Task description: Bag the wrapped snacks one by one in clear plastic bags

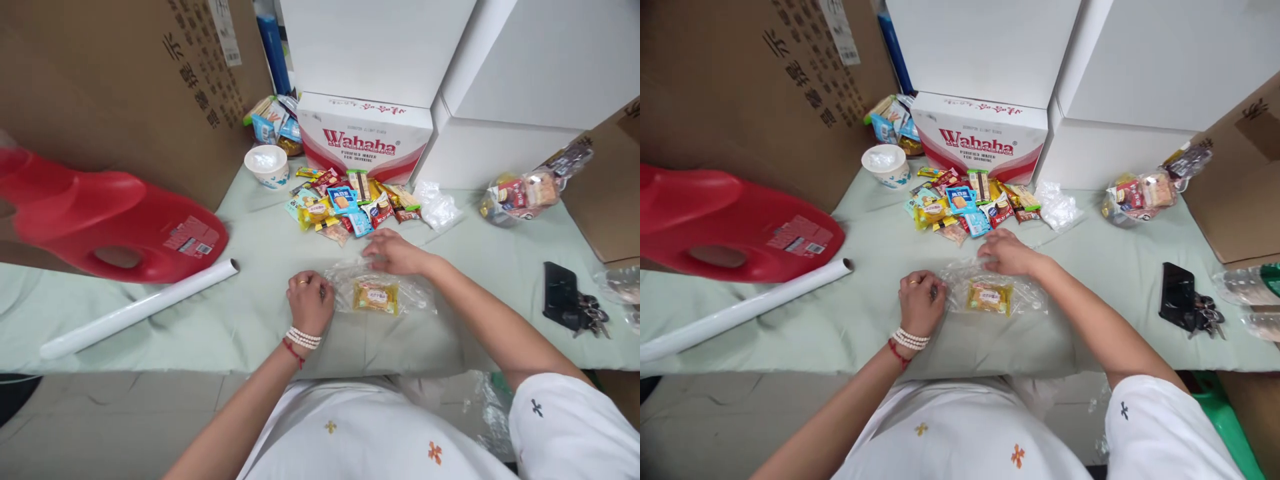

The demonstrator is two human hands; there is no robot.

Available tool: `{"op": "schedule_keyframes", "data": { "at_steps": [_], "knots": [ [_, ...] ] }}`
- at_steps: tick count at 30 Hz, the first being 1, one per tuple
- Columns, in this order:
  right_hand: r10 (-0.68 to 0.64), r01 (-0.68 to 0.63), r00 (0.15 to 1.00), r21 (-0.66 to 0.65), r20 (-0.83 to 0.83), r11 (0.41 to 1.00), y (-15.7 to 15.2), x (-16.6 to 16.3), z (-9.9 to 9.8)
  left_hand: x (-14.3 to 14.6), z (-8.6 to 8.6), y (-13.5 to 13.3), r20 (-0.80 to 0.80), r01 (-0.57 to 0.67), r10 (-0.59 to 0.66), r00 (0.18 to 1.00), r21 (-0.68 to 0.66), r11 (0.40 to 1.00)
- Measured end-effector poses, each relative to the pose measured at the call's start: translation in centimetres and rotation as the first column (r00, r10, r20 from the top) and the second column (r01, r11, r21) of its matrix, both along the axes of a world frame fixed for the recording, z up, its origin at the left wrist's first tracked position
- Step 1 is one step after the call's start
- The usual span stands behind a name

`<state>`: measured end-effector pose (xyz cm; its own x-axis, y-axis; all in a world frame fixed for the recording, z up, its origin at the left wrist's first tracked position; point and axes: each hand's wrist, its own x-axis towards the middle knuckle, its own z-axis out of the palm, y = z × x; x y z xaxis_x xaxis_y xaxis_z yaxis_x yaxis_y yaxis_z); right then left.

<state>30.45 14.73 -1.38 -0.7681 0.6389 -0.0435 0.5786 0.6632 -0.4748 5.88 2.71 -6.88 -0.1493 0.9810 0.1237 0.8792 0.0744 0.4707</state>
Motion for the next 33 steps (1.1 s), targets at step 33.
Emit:
{"op": "schedule_keyframes", "data": {
  "at_steps": [33],
  "knots": [
    [-0.109,0.115,0.993,0.163,-0.041,0.98,-14.4,-3.0,-2.8,2.4,3.7,1.6,0.786,0.368,-0.07,0.615,-0.207,0.907]
  ]
}}
